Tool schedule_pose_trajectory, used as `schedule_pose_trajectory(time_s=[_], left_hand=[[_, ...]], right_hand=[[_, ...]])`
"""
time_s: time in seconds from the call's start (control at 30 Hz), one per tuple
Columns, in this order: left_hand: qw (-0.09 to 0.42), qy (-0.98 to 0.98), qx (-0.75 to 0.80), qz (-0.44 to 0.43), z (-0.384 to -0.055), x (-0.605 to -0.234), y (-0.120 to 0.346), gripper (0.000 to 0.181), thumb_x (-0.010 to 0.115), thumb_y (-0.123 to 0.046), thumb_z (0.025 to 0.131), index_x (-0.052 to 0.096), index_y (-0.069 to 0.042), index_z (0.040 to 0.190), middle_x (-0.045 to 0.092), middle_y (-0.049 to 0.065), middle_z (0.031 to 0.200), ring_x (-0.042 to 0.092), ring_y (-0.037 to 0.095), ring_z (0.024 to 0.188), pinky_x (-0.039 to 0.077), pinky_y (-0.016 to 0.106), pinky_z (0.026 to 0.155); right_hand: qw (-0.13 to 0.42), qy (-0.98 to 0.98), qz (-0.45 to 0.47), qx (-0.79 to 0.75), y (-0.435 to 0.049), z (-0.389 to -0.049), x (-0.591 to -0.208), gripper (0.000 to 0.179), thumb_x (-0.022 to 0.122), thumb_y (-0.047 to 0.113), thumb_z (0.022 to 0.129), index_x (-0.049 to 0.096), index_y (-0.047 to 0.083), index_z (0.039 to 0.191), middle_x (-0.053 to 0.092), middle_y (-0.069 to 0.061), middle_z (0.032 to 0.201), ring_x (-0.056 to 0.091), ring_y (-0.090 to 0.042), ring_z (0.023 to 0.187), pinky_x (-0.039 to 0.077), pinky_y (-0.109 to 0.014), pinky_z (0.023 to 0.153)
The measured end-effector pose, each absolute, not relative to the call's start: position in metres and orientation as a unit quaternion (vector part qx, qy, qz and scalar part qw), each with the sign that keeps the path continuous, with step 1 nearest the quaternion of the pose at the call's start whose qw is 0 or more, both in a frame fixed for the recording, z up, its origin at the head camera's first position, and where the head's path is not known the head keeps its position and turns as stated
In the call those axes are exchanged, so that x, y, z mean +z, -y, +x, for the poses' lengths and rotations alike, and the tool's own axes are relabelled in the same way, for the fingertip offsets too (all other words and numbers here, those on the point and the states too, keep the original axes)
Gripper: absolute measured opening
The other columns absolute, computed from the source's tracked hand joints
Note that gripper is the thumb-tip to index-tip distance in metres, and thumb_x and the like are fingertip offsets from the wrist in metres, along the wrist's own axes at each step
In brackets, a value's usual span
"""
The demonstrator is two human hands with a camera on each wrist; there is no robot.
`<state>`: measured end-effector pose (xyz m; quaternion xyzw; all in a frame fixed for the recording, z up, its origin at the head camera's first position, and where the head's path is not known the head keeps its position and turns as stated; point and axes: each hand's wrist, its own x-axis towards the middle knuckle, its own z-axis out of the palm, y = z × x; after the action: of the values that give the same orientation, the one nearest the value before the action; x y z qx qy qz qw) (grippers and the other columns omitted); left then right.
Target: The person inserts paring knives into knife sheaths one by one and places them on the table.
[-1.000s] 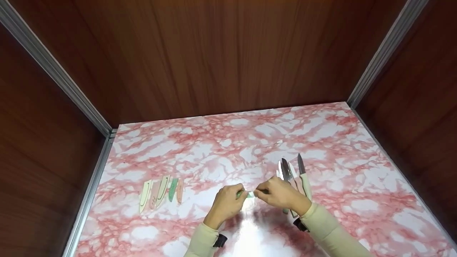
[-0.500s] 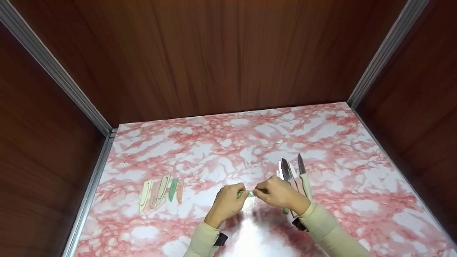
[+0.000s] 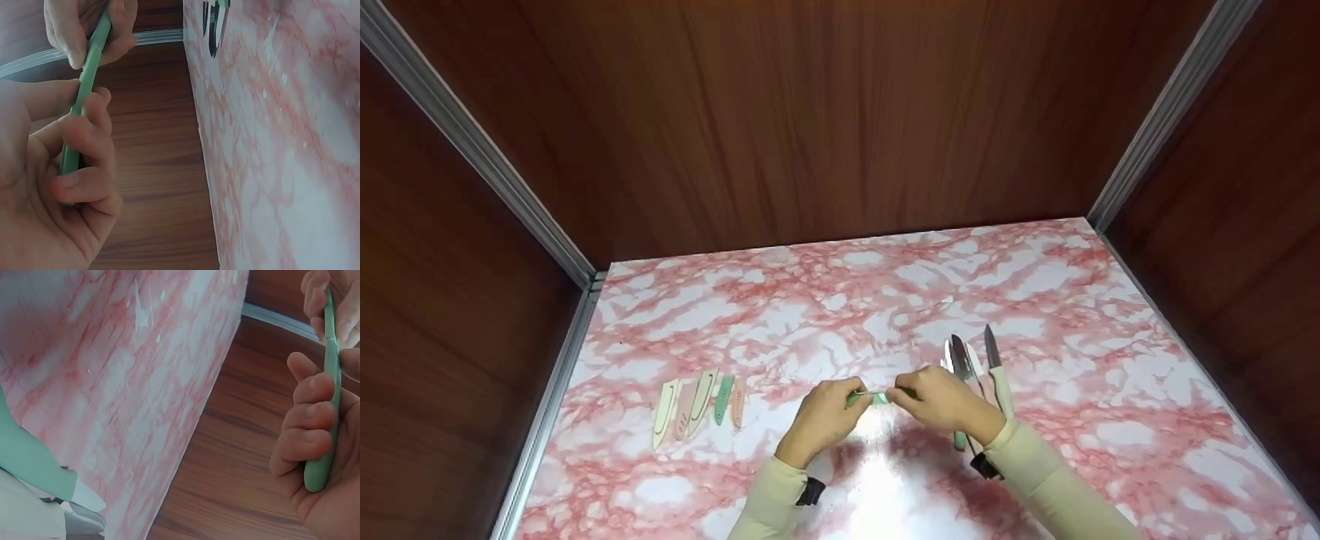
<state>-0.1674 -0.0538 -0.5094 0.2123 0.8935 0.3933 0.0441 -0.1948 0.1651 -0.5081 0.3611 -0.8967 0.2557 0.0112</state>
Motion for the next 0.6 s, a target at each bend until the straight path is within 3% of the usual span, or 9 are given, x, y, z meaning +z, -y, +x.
schedule_pose_trajectory(time_s=[0.27,0.6], left_hand=[[-0.009,-0.91,0.367,0.192,-0.173,-0.511,0.076,0.018,0.055,-0.027,0.096,0.06,-0.017,0.082,0.047,-0.011,0.061,0.038,0.005,0.05,0.034,0.024,0.048],[-0.016,-0.917,0.356,0.18,-0.173,-0.516,0.097,0.019,0.055,-0.026,0.097,0.062,-0.015,0.082,0.045,-0.011,0.059,0.036,0.004,0.049,0.032,0.024,0.047]], right_hand=[[0.005,0.909,0.323,0.262,-0.17,-0.213,-0.512,0.029,0.053,0.032,0.097,0.058,0.02,0.071,0.038,0.014,0.053,0.031,-0.001,0.046,0.034,-0.023,0.05],[-0.011,0.914,0.308,0.265,-0.168,-0.228,-0.512,0.035,0.054,0.032,0.097,0.048,0.021,0.064,0.033,0.012,0.052,0.029,-0.003,0.046,0.032,-0.024,0.051]])
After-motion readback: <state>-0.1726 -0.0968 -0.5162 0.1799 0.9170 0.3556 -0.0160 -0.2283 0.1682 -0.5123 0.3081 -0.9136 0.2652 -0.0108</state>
